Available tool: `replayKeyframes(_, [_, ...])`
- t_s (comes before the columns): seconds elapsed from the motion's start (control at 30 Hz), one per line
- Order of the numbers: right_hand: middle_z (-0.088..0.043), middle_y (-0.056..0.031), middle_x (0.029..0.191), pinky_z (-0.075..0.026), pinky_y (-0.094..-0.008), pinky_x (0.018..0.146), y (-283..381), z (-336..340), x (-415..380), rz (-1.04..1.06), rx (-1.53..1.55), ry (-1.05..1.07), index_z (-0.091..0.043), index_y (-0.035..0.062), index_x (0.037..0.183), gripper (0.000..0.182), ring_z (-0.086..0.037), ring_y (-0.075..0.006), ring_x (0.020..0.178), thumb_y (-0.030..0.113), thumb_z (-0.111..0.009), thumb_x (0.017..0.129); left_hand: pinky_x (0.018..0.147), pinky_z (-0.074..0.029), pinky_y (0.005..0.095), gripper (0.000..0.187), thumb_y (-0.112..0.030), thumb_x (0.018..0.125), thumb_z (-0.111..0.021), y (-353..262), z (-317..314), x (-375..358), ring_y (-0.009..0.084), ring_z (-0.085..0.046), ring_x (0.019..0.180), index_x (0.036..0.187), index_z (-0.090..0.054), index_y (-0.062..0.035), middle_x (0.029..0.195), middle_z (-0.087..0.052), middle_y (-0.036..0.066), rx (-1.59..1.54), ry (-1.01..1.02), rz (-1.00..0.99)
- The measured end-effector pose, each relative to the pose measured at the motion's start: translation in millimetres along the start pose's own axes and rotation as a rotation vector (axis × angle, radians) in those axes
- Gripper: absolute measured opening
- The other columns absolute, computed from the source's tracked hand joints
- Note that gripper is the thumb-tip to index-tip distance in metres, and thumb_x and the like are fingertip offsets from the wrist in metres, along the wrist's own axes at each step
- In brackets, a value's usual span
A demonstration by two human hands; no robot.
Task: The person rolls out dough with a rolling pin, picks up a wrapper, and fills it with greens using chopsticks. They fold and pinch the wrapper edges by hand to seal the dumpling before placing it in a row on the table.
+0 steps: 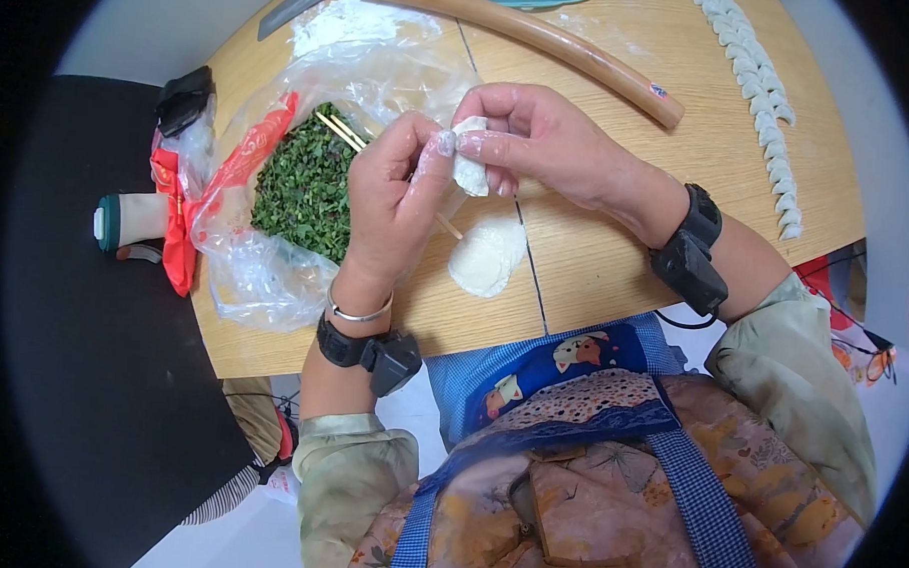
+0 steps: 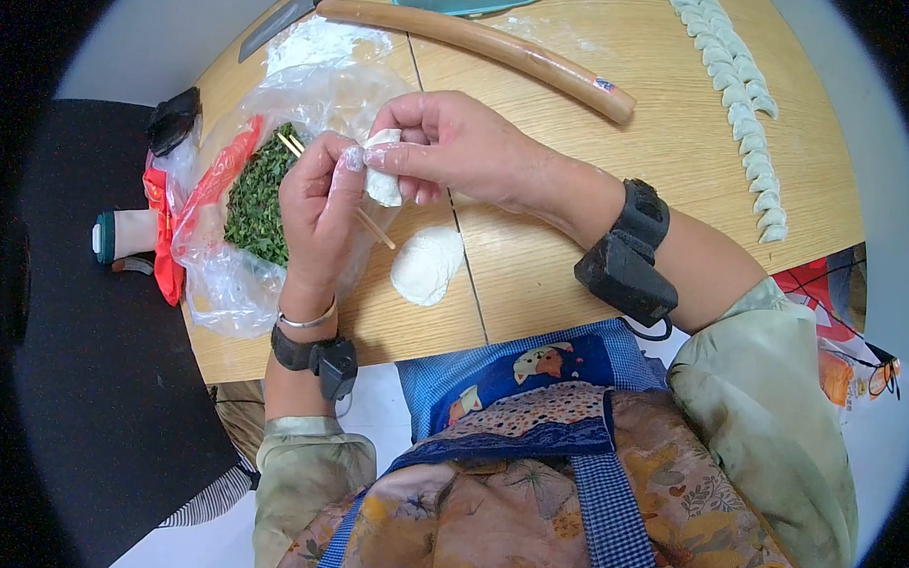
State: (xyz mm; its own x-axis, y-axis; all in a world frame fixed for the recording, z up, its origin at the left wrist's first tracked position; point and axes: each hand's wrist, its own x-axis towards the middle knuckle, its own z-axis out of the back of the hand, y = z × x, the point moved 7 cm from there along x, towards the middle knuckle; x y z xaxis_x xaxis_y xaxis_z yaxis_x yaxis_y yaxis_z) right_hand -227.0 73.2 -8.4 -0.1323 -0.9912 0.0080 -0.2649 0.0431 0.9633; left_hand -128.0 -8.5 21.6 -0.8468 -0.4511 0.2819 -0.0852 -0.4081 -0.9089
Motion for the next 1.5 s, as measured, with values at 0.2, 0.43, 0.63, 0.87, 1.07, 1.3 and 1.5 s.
replayKeyframes(0.2, [-0.064,-0.002,0.08,-0.049,-0.0189,0.058,-1.6,1.8,0.4,0.002,0.076,-0.023,-0.055,0.0038,0.104,0.017,-0.061,-0.0061,0.067,0.02,-0.058,0.097,0.054,-0.031,0.0222,0.025,-0.016,0.099,-0.053,3.8,-0.3,-0.9,0.0043,-0.037,0.062,0.077,-0.054,-0.003,0.066,-0.045,-0.003,-0.166,0.038,0.112])
replayKeyframes(0.43, [-0.066,-0.004,0.079,-0.05,-0.0188,0.058,2.0,2.6,-1.0,0.019,0.12,-0.05,-0.053,0.0048,0.103,0.016,-0.064,-0.0083,0.066,0.019,-0.057,0.098,0.053,-0.031,0.0236,0.025,-0.014,0.098,-0.054,3.1,0.3,1.5,0.0054,-0.036,0.061,0.076,-0.052,-0.0028,0.064,-0.043,-0.003,-0.002,0.035,0.003])
replayKeyframes(0.63, [-0.066,-0.0052,0.078,-0.05,-0.0188,0.058,0.0,1.5,1.3,0.033,0.058,-0.01,-0.053,0.0047,0.105,0.016,-0.064,-0.0089,0.065,0.019,-0.057,0.098,0.054,-0.032,0.0241,0.027,-0.016,0.099,-0.053,-0.4,-3.2,0.8,0.0061,-0.037,0.061,0.075,-0.051,-0.003,0.064,-0.043,-0.003,-0.001,0.039,0.038])
replayKeyframes(0.87, [-0.068,-0.0079,0.079,-0.051,-0.0189,0.057,2.0,2.2,-0.6,0.014,0.127,-0.049,-0.053,0.0058,0.103,0.017,-0.065,-0.0102,0.063,0.021,-0.058,0.098,0.056,-0.029,0.0212,0.033,-0.026,0.103,-0.046,3.5,2.9,1.2,0.0037,-0.035,0.064,0.077,-0.05,-0.0061,0.069,-0.043,-0.005,-0.051,0.022,0.019])
replayKeyframes(1.07, [-0.069,-0.0103,0.08,-0.051,-0.0188,0.058,2.6,2.2,-1.5,0.021,0.116,-0.058,-0.052,0.0065,0.103,0.018,-0.066,-0.0107,0.064,0.022,-0.059,0.097,0.054,-0.032,0.0234,0.026,-0.016,0.098,-0.054,1.0,0.2,2.8,0.0053,-0.036,0.062,0.074,-0.052,-0.0037,0.064,-0.043,-0.003,0.003,0.02,0.005])
replayKeyframes(1.3, [-0.069,-0.0091,0.08,-0.051,-0.0189,0.058,3.4,-0.8,-1.1,0.023,0.077,-0.018,-0.052,0.0058,0.103,0.015,-0.066,-0.0103,0.065,0.019,-0.058,0.098,0.053,-0.032,0.0235,0.024,-0.013,0.097,-0.054,-5.4,-2.0,1.4,0.0049,-0.037,0.061,0.074,-0.053,-0.0034,0.064,-0.045,-0.003,0.02,0.024,0.03])
replayKeyframes(1.5, [-0.07,-0.0111,0.082,-0.052,-0.0199,0.06,4.6,0.2,-0.7,0.04,0.096,-0.035,-0.052,0.0042,0.103,0.016,-0.067,-0.0113,0.067,0.018,-0.058,0.098,0.055,-0.03,0.0238,0.034,-0.024,0.101,-0.046,6.3,7.2,1.7,0.0052,-0.036,0.064,0.073,-0.05,-0.0057,0.065,-0.042,-0.004,-0.109,0.005,0.094])
